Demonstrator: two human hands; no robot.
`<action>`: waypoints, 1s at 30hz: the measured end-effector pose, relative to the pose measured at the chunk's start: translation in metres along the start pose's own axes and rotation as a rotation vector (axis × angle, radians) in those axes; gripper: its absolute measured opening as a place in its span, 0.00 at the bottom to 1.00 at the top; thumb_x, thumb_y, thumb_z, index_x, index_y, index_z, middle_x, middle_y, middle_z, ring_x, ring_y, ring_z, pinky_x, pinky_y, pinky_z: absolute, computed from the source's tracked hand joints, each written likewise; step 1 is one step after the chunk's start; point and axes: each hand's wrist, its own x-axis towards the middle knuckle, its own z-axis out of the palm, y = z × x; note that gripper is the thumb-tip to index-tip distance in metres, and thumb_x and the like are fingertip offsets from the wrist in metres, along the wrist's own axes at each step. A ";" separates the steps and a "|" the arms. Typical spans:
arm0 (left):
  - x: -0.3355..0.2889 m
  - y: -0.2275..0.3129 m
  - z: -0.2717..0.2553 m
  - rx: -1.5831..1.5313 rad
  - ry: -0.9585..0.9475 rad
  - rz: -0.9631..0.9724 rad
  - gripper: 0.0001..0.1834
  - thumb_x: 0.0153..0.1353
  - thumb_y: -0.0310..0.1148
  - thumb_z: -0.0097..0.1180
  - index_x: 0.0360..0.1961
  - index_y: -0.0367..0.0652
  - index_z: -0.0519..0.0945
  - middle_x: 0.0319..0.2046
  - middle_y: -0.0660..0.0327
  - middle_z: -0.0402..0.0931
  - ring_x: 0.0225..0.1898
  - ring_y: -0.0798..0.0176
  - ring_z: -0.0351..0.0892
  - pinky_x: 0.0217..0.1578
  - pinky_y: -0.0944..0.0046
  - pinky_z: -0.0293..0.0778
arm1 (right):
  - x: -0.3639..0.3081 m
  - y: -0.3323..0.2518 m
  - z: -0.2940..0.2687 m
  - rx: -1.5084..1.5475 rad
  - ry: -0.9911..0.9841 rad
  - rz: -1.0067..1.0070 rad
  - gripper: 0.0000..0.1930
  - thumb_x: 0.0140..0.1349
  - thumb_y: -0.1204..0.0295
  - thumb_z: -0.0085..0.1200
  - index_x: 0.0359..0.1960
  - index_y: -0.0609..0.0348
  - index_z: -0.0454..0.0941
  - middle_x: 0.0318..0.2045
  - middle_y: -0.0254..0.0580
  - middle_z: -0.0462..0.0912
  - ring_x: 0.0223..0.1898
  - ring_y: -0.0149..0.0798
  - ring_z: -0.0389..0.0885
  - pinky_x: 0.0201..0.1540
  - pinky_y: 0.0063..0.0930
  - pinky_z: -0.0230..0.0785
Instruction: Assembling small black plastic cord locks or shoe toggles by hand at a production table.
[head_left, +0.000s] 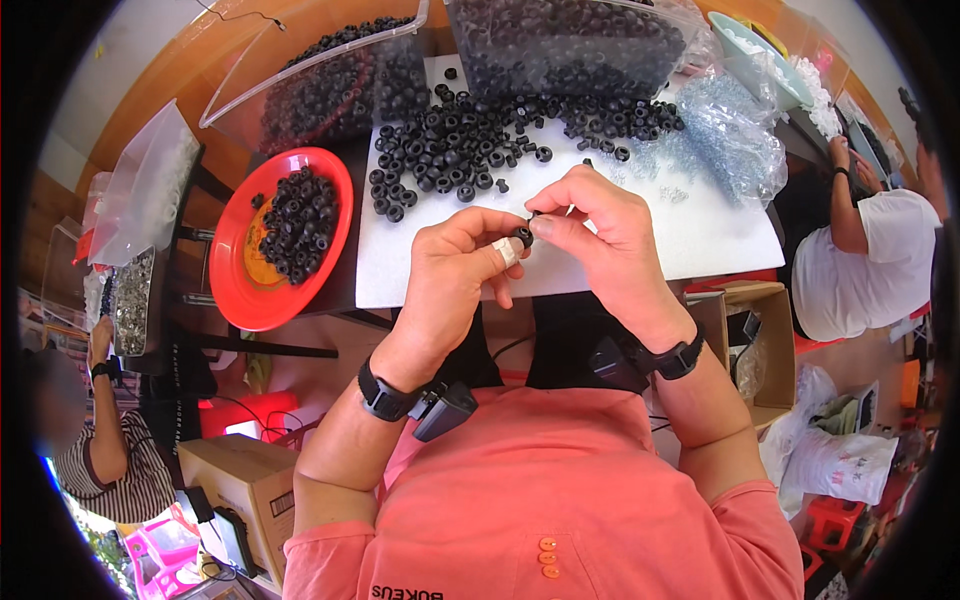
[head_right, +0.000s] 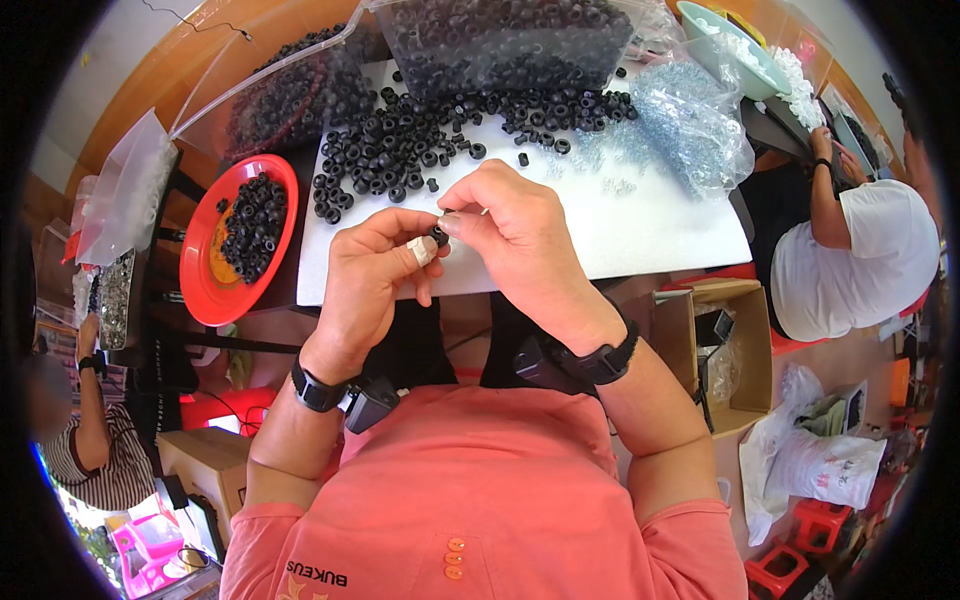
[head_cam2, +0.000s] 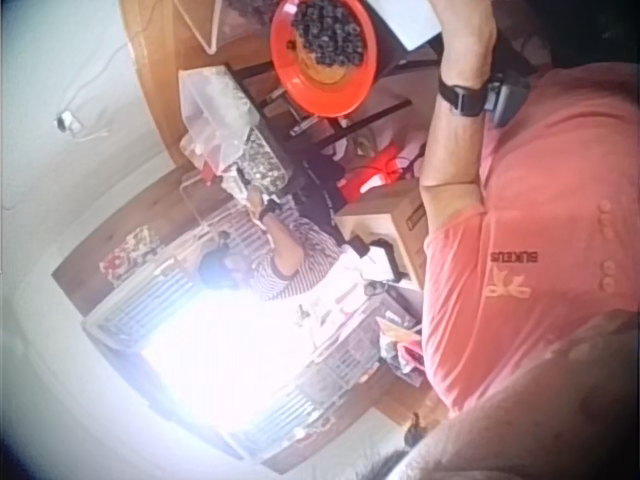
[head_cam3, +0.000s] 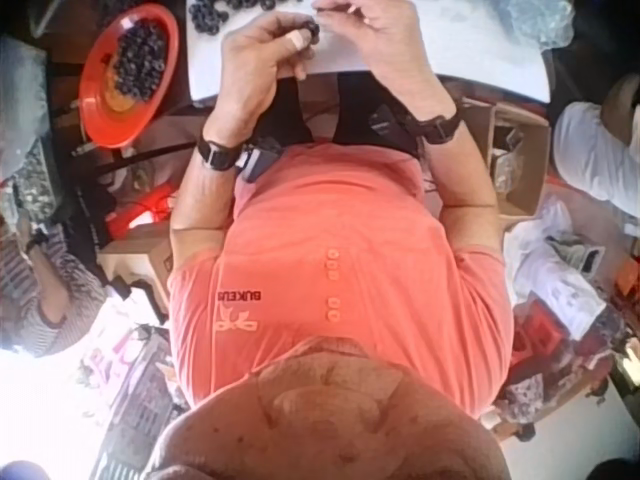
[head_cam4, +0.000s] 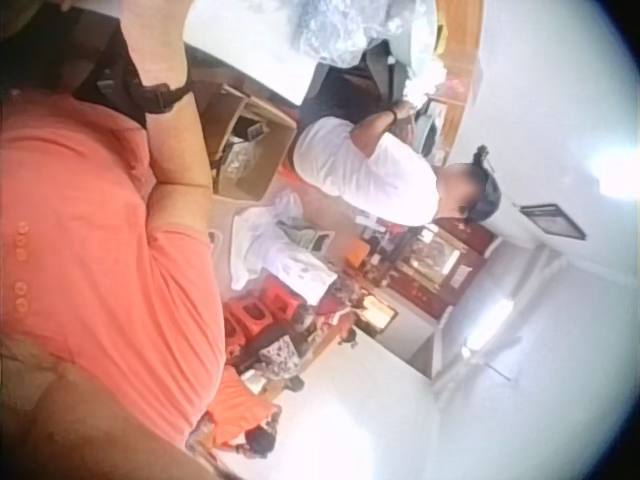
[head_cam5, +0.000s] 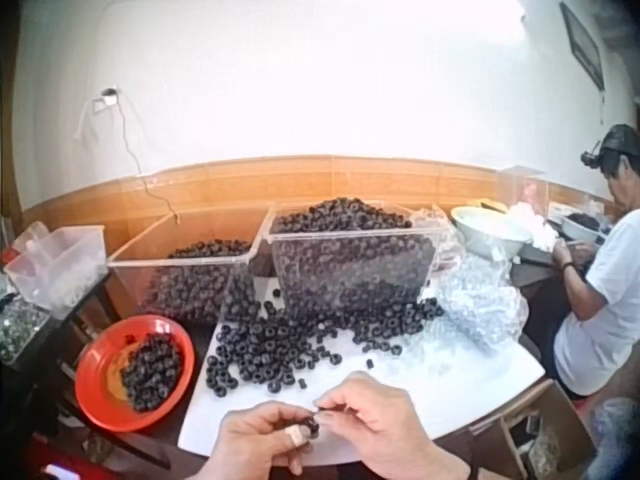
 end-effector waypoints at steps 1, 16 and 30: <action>0.000 0.000 0.000 0.021 -0.003 0.005 0.10 0.66 0.22 0.55 0.48 0.30 0.80 0.35 0.56 0.82 0.30 0.68 0.80 0.22 0.72 0.75 | 0.000 0.000 0.002 0.000 -0.001 0.002 0.07 0.56 0.85 0.61 0.35 0.64 0.78 0.31 0.41 0.79 0.33 0.37 0.80 0.35 0.27 0.71; -0.002 0.001 0.001 -0.045 0.053 0.001 0.08 0.64 0.22 0.58 0.43 0.29 0.80 0.31 0.57 0.80 0.24 0.73 0.76 0.16 0.76 0.67 | -0.013 0.002 0.008 0.034 0.023 0.008 0.04 0.60 0.84 0.56 0.36 0.65 0.78 0.30 0.43 0.78 0.31 0.39 0.80 0.34 0.28 0.70; -0.005 -0.003 0.001 -0.001 0.066 0.022 0.09 0.64 0.21 0.58 0.44 0.30 0.80 0.31 0.58 0.81 0.25 0.72 0.76 0.16 0.76 0.66 | -0.011 0.003 0.011 -0.255 0.039 -0.220 0.07 0.54 0.83 0.57 0.31 0.59 0.74 0.25 0.42 0.73 0.26 0.48 0.75 0.28 0.39 0.65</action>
